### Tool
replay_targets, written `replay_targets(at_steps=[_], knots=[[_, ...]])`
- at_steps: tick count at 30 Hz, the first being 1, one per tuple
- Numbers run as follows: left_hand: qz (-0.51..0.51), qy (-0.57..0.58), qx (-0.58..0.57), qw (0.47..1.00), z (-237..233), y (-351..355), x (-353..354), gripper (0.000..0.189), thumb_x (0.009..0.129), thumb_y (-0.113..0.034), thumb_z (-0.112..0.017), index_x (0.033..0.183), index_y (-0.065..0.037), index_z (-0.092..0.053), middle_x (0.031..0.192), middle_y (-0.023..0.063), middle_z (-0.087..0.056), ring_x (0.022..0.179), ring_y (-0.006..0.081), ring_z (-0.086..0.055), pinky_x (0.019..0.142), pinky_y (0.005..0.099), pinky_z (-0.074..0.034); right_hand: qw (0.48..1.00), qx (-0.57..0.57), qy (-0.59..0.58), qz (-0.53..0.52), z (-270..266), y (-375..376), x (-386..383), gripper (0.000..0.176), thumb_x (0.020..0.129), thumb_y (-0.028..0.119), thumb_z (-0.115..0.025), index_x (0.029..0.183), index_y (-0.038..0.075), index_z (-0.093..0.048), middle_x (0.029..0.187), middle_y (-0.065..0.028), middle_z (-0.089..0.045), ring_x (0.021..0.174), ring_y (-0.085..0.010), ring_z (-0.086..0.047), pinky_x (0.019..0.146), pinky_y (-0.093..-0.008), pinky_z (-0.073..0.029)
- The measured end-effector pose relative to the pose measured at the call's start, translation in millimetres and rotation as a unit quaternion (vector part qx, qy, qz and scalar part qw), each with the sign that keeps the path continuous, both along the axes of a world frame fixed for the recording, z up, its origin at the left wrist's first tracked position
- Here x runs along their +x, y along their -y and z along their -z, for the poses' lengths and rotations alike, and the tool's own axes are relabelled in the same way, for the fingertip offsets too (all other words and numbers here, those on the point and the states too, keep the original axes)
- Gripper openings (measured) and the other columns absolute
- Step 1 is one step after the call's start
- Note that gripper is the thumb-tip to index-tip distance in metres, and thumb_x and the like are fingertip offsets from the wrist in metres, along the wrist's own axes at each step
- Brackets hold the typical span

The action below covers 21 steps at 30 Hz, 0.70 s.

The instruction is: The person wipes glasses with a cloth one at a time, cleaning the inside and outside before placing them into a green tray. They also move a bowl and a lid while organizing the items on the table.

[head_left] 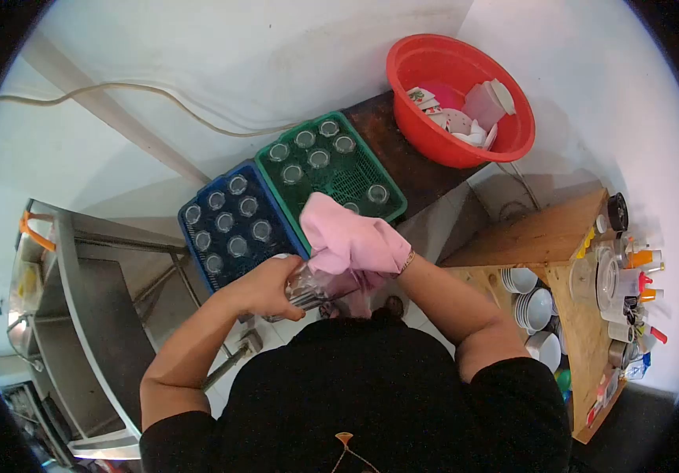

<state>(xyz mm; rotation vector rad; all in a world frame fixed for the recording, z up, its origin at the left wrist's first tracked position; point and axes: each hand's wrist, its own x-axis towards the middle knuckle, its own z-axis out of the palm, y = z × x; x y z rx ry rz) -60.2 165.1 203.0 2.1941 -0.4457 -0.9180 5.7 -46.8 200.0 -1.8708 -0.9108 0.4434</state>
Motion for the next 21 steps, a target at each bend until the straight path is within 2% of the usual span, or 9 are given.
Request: replay_targets(at_steps=[3,4,8,9,11,15,17,19,21], knots=[[0.006,0.115,0.112,0.987,5.6,-1.5,-0.8,0.073,0.048,-0.026,-0.081,0.108,-0.001,-0.049,0.093,0.0198,-0.060,0.091,0.0351,-0.060,0.077,0.0412,-0.048,0.991,-0.118,0.011,0.058,46.8,3.6,-4.5,0.036,0.075,0.033,-0.068,0.095,0.004,-0.061,0.085,-0.0149,-0.060,0.079,-0.0280,-0.061,0.065,-0.0347,-0.048],[0.003,0.156,0.132,0.979,11.9,-0.6,-1.2,0.072,0.050,-0.024,-0.079,0.110,-0.004,-0.047,0.096,0.0200,-0.059,0.093,0.0373,-0.058,0.076,0.0441,-0.048,0.969,-0.175,0.116,-0.130,56.3,1.5,11.1,0.036,0.076,0.036,-0.065,0.097,0.007,-0.063,0.092,-0.0121,-0.062,0.087,-0.0303,-0.060,0.077,-0.0338,-0.048],[-0.029,0.170,0.149,0.974,19.8,13.6,-4.2,0.068,0.054,-0.022,-0.076,0.112,-0.004,-0.044,0.098,0.0202,-0.059,0.094,0.0368,-0.058,0.077,0.0435,-0.048,0.994,-0.066,0.048,-0.076,64.3,21.9,10.1,0.029,0.079,0.026,-0.064,0.103,0.010,-0.061,0.105,-0.0046,-0.058,0.093,-0.0169,-0.057,0.081,-0.0255,-0.044],[-0.038,0.215,0.163,0.962,22.0,16.6,-2.3,0.069,0.056,-0.021,-0.075,0.114,-0.004,-0.041,0.099,0.0207,-0.058,0.093,0.0370,-0.059,0.077,0.0436,-0.048,0.988,-0.067,-0.140,0.015,62.3,23.9,12.1,0.032,0.082,0.025,-0.064,0.108,0.008,-0.061,0.103,-0.0027,-0.059,0.094,-0.0117,-0.055,0.081,-0.0244,-0.044],[-0.045,0.256,0.175,0.950,22.9,17.2,5.9,0.070,0.057,-0.021,-0.074,0.116,-0.005,-0.038,0.099,0.0213,-0.058,0.091,0.0373,-0.059,0.076,0.0437,-0.049,0.870,-0.002,-0.489,0.062,103.2,57.5,15.0,0.034,0.084,0.022,-0.064,0.113,0.004,-0.058,0.102,-0.0024,-0.060,0.094,-0.0085,-0.053,0.081,-0.0247,-0.044],[-0.251,0.169,0.184,0.935,36.3,-19.4,29.6,0.080,0.058,-0.021,-0.077,0.119,-0.001,-0.029,0.089,0.0187,-0.059,0.074,0.0313,-0.062,0.068,0.0398,-0.050,0.834,0.027,-0.516,0.192,127.3,142.6,27.5,0.035,0.086,0.019,-0.060,0.117,0.001,-0.056,0.102,-0.0066,-0.062,0.091,-0.0140,-0.058,0.081,-0.0297,-0.047],[-0.369,0.063,-0.023,0.927,63.5,-38.8,37.3,0.083,0.057,-0.020,-0.080,0.118,0.002,-0.028,0.086,0.0127,-0.058,0.073,0.0219,-0.060,0.067,0.0346,-0.049,0.820,0.100,-0.502,0.255,107.0,166.3,26.0,0.035,0.088,0.022,-0.058,0.117,0.002,-0.056,0.103,-0.0095,-0.062,0.090,-0.0173,-0.060,0.078,-0.0328,-0.050],[-0.393,-0.034,-0.073,0.916,50.6,-33.0,47.2,0.084,0.055,-0.019,-0.082,0.116,0.003,-0.029,0.090,0.0103,-0.056,0.077,0.0169,-0.057,0.068,0.0319,-0.048,0.737,0.140,-0.548,0.369,121.2,185.3,36.5,0.033,0.087,0.023,-0.059,0.113,0.002,-0.056,0.098,-0.0077,-0.062,0.085,-0.0173,-0.061,0.073,-0.0323,-0.051],[-0.379,-0.106,-0.132,0.910,40.7,-20.3,56.4,0.085,0.054,-0.018,-0.082,0.117,0.004,-0.030,0.093,0.0126,-0.056,0.080,0.0185,-0.057,0.071,0.0327,-0.048,0.743,0.138,-0.497,0.426,138.9,192.0,50.9,0.032,0.086,0.024,-0.060,0.110,0.003,-0.057,0.094,-0.0070,-0.062,0.082,-0.0172,-0.060,0.071,-0.0322,-0.051]])
